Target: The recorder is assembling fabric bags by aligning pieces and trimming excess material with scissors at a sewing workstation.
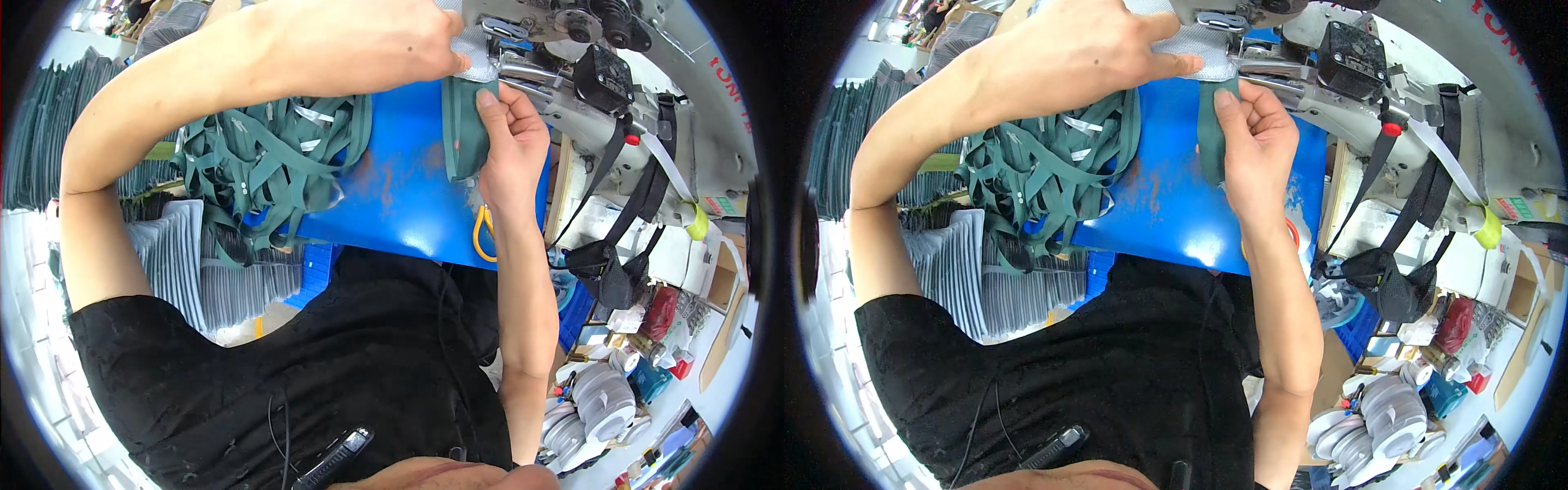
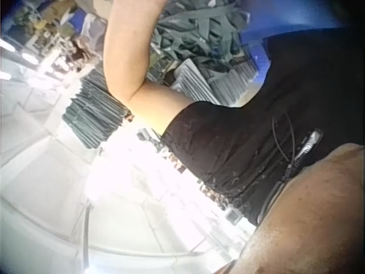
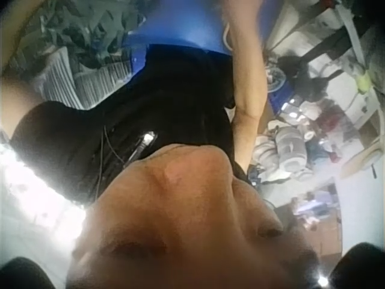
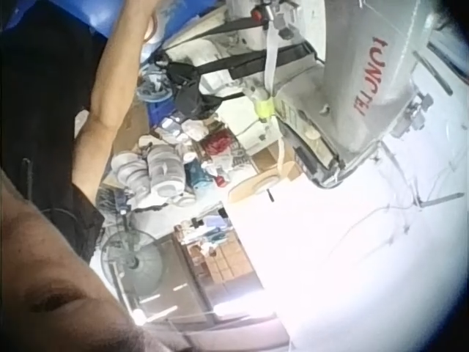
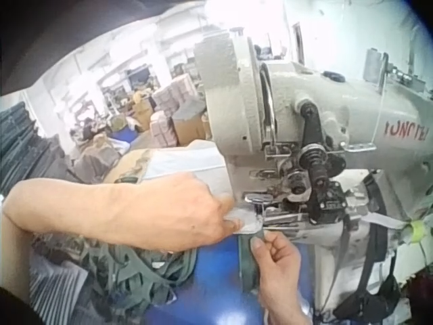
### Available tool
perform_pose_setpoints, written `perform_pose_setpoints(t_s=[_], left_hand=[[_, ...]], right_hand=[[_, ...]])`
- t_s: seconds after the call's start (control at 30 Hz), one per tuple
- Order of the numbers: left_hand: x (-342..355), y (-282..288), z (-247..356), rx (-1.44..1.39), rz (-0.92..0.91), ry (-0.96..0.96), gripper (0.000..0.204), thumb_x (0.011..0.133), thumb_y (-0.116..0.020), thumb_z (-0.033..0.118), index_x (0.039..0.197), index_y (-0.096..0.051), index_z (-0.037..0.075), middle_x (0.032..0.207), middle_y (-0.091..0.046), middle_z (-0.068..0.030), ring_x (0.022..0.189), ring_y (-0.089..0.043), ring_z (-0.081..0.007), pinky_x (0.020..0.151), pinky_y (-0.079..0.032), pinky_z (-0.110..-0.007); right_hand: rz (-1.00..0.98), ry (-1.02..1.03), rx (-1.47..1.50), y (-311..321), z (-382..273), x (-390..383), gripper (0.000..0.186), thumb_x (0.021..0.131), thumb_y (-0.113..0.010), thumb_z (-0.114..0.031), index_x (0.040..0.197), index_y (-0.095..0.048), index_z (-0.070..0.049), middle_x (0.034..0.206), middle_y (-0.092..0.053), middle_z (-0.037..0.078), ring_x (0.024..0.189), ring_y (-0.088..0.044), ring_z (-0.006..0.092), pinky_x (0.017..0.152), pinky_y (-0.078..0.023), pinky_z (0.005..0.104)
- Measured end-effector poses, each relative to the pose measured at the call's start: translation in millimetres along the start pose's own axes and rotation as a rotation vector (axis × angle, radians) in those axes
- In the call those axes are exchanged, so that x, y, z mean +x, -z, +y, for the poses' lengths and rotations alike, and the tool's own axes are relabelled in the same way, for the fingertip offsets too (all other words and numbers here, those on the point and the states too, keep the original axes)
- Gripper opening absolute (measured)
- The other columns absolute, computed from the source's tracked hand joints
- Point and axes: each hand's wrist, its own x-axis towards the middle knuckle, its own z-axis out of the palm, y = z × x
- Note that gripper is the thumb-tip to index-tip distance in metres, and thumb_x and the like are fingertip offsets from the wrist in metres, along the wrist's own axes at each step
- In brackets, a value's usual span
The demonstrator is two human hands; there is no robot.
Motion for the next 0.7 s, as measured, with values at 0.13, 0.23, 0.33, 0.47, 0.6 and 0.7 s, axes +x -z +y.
perform_pose_setpoints(t_s=[0.13, 0.23, 0.33, 0.47, 0.6, 0.7], left_hand=[[6.9, -15.3, 28.3, 0.149, 0.015, 0.143, 0.030, 0.087, -0.064, 0.015, 0.113, -0.069, 0.000, 0.085, -0.064, -0.0141, 0.068, -0.070, -0.0295, 0.058, -0.056, -0.039], [15.4, -21.6, 48.6, 0.148, 0.099, 0.249, 0.040, 0.081, -0.068, 0.011, 0.120, -0.069, 0.000, 0.091, -0.068, -0.0140, 0.077, -0.074, -0.0270, 0.065, -0.058, -0.034], [32.0, -36.4, 68.9, 0.049, 0.174, 0.314, 0.029, 0.079, -0.068, 0.009, 0.104, -0.069, -0.006, 0.087, -0.070, -0.0171, 0.076, -0.074, -0.0314, 0.064, -0.058, -0.036], [52.3, -48.7, 79.3, -0.296, 0.323, 0.526, 0.018, 0.079, -0.066, 0.012, 0.089, -0.067, -0.003, 0.088, -0.070, -0.0227, 0.076, -0.071, -0.0387, 0.065, -0.057, -0.044], [40.4, -72.8, 92.5, -0.556, 0.441, 0.762, 0.041, 0.082, -0.073, 0.026, 0.114, -0.069, 0.002, 0.109, -0.069, -0.0258, 0.096, -0.070, -0.0397, 0.083, -0.056, -0.048], [-1.8, -113.3, 125.8, -0.488, 0.684, 0.523, 0.108, 0.064, -0.089, 0.056, 0.152, -0.048, 0.009, 0.151, -0.041, -0.0200, 0.129, -0.051, -0.0396, 0.106, -0.044, -0.049]], right_hand=[[0.007, 0.014, -0.014, -5.1, -1.2, 0.0, 0.020, 0.102, -0.066, -0.011, 0.116, -0.066, 0.002, 0.079, -0.070, 0.003, 0.059, -0.061, 0.0058, 0.051, -0.049, 0.0212], [0.013, 0.040, 0.005, -5.4, 0.9, -2.1, 0.020, 0.101, -0.066, -0.011, 0.117, -0.066, 0.002, 0.080, -0.070, 0.003, 0.059, -0.060, 0.0051, 0.051, -0.047, 0.0200], [0.013, 0.104, -0.020, 2.0, 6.9, 0.0, 0.020, 0.101, -0.066, -0.008, 0.118, -0.066, 0.002, 0.080, -0.070, 0.001, 0.061, -0.059, 0.0034, 0.053, -0.045, 0.0183], [0.077, 0.136, 0.003, -3.9, 11.6, -0.4, 0.020, 0.100, -0.065, -0.006, 0.119, -0.066, 0.002, 0.079, -0.067, -0.003, 0.064, -0.056, 0.0009, 0.054, -0.040, 0.0173], [0.055, 0.143, -0.026, 2.1, 7.7, -9.4, 0.024, 0.100, -0.066, -0.004, 0.123, -0.068, 0.000, 0.076, -0.062, -0.007, 0.064, -0.048, -0.0014, 0.054, -0.035, 0.0172], [0.023, 0.071, -0.049, 6.0, 5.8, -19.0, 0.030, 0.100, -0.066, -0.007, 0.130, -0.068, -0.002, 0.071, -0.053, -0.011, 0.061, -0.041, -0.0018, 0.054, -0.032, 0.0181]])
